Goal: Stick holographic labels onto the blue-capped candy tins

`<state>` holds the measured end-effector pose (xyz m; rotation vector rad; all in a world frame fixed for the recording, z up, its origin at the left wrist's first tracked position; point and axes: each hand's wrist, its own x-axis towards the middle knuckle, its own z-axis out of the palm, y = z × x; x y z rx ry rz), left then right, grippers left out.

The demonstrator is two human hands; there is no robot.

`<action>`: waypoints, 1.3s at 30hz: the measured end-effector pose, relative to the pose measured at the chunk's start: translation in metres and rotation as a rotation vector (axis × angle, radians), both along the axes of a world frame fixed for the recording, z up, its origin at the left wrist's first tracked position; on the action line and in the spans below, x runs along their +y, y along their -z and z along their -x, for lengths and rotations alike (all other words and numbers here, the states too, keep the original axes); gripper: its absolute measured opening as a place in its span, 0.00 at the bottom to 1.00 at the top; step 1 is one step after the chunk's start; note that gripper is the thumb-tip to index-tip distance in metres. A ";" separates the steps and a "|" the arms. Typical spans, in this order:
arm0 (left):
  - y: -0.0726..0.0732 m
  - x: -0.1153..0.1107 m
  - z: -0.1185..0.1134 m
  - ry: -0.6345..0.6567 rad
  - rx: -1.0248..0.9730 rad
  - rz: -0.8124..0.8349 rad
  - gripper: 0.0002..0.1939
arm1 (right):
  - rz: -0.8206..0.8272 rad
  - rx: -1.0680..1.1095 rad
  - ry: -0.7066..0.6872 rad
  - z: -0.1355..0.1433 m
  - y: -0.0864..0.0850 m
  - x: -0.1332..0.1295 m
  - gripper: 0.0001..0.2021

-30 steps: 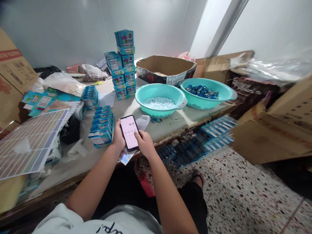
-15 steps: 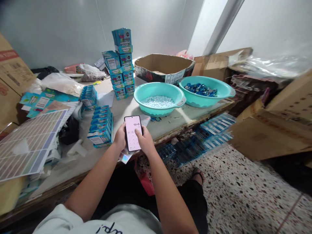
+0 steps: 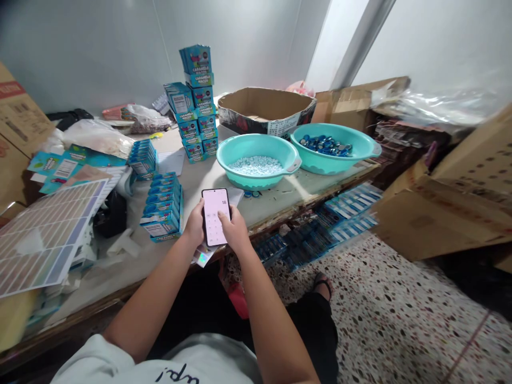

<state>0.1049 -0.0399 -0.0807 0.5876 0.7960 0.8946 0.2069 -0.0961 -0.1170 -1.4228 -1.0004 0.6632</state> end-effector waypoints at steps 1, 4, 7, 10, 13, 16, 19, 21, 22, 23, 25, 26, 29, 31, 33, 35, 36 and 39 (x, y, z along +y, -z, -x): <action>0.001 0.000 0.000 -0.006 0.010 -0.021 0.24 | -0.006 0.002 0.003 0.001 0.000 -0.001 0.19; 0.003 0.001 0.002 -0.009 0.042 -0.091 0.22 | -0.021 0.012 0.009 0.002 -0.001 -0.002 0.19; 0.004 0.001 0.002 0.008 0.044 -0.099 0.21 | -0.029 0.026 0.012 0.002 -0.001 -0.002 0.18; 0.004 0.001 0.001 0.009 0.039 -0.070 0.22 | -0.032 0.049 0.009 0.002 0.001 -0.001 0.19; 0.005 0.001 0.000 -0.001 0.040 -0.078 0.21 | -0.038 0.078 -0.001 0.001 0.002 0.000 0.20; 0.008 0.002 0.000 0.003 0.046 -0.098 0.22 | -0.043 0.106 -0.006 0.001 0.003 0.001 0.21; 0.011 0.004 0.000 0.002 0.052 -0.107 0.24 | -0.046 0.135 -0.020 0.001 0.003 0.002 0.21; 0.012 0.005 0.001 0.009 0.059 -0.119 0.24 | -0.054 0.156 -0.042 0.001 0.002 0.001 0.22; 0.013 0.006 0.001 0.015 0.064 -0.124 0.25 | -0.060 0.164 -0.054 0.001 0.001 0.001 0.22; 0.013 0.006 0.001 0.021 0.067 -0.129 0.25 | -0.064 0.172 -0.066 0.001 0.001 0.000 0.22; 0.013 0.006 0.001 0.031 0.067 -0.132 0.25 | -0.070 0.183 -0.083 0.001 0.000 -0.002 0.23; 0.013 0.007 0.001 0.034 0.065 -0.127 0.25 | -0.071 0.187 -0.089 0.001 0.000 -0.002 0.23; 0.012 0.007 0.001 0.048 0.047 -0.094 0.24 | -0.074 0.192 -0.103 0.000 -0.002 -0.004 0.22; 0.011 0.007 0.001 0.058 0.025 -0.058 0.25 | -0.077 0.187 -0.115 0.000 -0.004 -0.005 0.22; 0.010 0.008 0.002 0.063 -0.007 -0.010 0.27 | -0.084 0.181 -0.127 0.000 -0.005 -0.006 0.22; 0.009 0.008 0.002 0.071 -0.044 0.035 0.28 | -0.095 0.163 -0.140 0.000 -0.006 -0.006 0.23; 0.009 0.008 0.002 0.074 -0.060 0.049 0.29 | -0.099 0.148 -0.147 0.000 -0.006 -0.006 0.24; 0.009 0.009 0.002 0.068 -0.085 0.048 0.29 | -0.096 0.091 -0.169 0.000 -0.007 -0.008 0.26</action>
